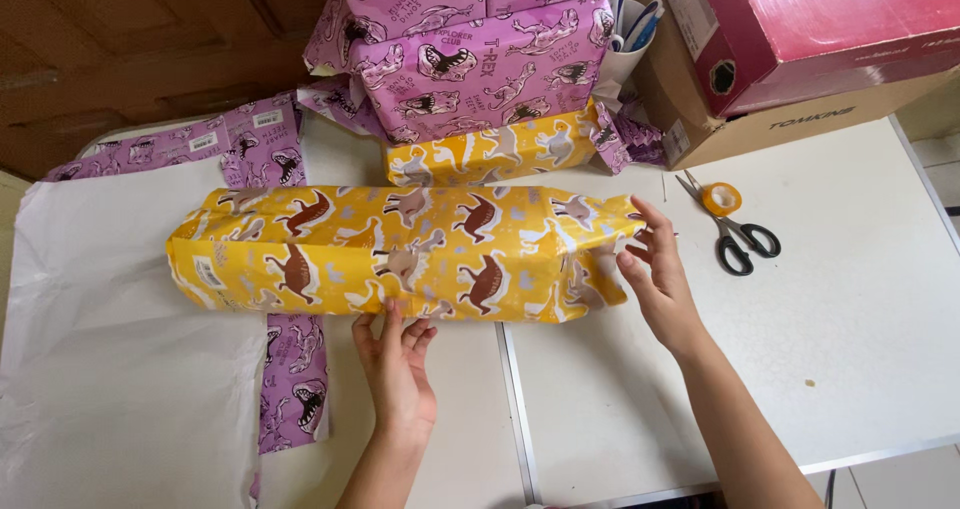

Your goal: The person wraps a rectangular box with yellow dinosaur-patterned wrapping paper. They fold the paper edges, apply clear tape to secure the folds, and use scissors to cut tape. The wrapped box is then placed into a matching yellow gift bag.

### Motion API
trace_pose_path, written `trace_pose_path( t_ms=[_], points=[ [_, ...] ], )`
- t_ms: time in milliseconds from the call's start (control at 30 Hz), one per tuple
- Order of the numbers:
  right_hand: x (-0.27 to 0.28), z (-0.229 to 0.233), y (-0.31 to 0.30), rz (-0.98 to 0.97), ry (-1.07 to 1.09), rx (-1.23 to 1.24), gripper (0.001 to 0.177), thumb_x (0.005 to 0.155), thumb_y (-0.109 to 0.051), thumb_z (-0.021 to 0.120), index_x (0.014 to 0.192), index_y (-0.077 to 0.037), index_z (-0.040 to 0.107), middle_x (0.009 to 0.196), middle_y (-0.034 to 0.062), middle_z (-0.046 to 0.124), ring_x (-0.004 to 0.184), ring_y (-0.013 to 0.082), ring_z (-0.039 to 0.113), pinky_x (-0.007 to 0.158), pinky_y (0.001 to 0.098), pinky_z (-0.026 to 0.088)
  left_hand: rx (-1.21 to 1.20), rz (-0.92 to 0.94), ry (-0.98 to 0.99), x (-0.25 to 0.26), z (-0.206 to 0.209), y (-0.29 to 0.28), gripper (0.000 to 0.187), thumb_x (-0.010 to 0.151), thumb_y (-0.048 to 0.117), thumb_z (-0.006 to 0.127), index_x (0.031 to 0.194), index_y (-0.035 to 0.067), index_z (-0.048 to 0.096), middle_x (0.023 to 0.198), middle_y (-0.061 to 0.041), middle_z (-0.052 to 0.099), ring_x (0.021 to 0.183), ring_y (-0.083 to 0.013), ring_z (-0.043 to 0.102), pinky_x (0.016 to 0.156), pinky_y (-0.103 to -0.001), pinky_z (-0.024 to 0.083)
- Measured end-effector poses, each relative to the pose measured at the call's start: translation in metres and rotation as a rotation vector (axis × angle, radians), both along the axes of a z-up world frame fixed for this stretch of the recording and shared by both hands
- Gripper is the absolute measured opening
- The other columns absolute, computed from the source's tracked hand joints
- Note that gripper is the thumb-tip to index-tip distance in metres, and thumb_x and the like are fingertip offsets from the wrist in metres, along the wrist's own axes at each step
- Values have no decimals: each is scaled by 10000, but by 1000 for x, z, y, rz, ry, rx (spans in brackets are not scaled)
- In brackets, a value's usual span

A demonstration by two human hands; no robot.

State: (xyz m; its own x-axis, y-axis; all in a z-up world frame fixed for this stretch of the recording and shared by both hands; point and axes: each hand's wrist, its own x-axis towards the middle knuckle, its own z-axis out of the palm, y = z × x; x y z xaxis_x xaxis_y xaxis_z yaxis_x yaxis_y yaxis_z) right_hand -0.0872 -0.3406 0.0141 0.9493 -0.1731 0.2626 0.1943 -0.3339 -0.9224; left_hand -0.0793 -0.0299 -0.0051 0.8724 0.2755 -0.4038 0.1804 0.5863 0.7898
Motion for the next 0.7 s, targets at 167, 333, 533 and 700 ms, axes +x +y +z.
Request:
trace_pose_path(
  t_ms=[167, 333, 533, 700],
  points=[
    [5, -8, 36, -252, -53, 138, 639, 958, -263, 693, 1461, -50, 361, 1411, 123, 477, 1299, 224, 496, 1068, 398, 439, 18, -82, -82, 6, 11, 8, 321, 951, 316, 645, 1144, 120, 480, 1093, -57, 665, 850, -219, 706, 815, -376, 550],
    [3, -2, 59, -272, -54, -105, 600, 871, -334, 794, 1317, -62, 498, 1316, 125, 535, 1261, 231, 532, 1068, 413, 485, 218, -158, -152, 19, 4, 24, 229, 987, 260, 659, 1072, 81, 544, 1022, -36, 680, 874, -195, 716, 794, -349, 544],
    [-3, 24, 76, -348, -365, -601, 691, 839, -457, 835, 1327, -71, 534, 1395, 156, 549, 1285, 331, 511, 1189, 534, 237, 233, -167, -195, 24, -6, 29, 261, 985, 239, 713, 1095, 45, 576, 1007, -70, 615, 800, -160, 671, 745, -320, 532],
    [6, 22, 98, -155, -543, -989, 837, 812, -686, 754, 1477, -245, 500, 1500, 174, 478, 1394, 315, 465, 1143, 649, 94, 886, 226, -311, 17, 6, 20, 815, 798, 252, 920, 1340, 21, 356, 1284, -170, 397, 1078, -274, 479, 860, -486, 436]
  ],
)
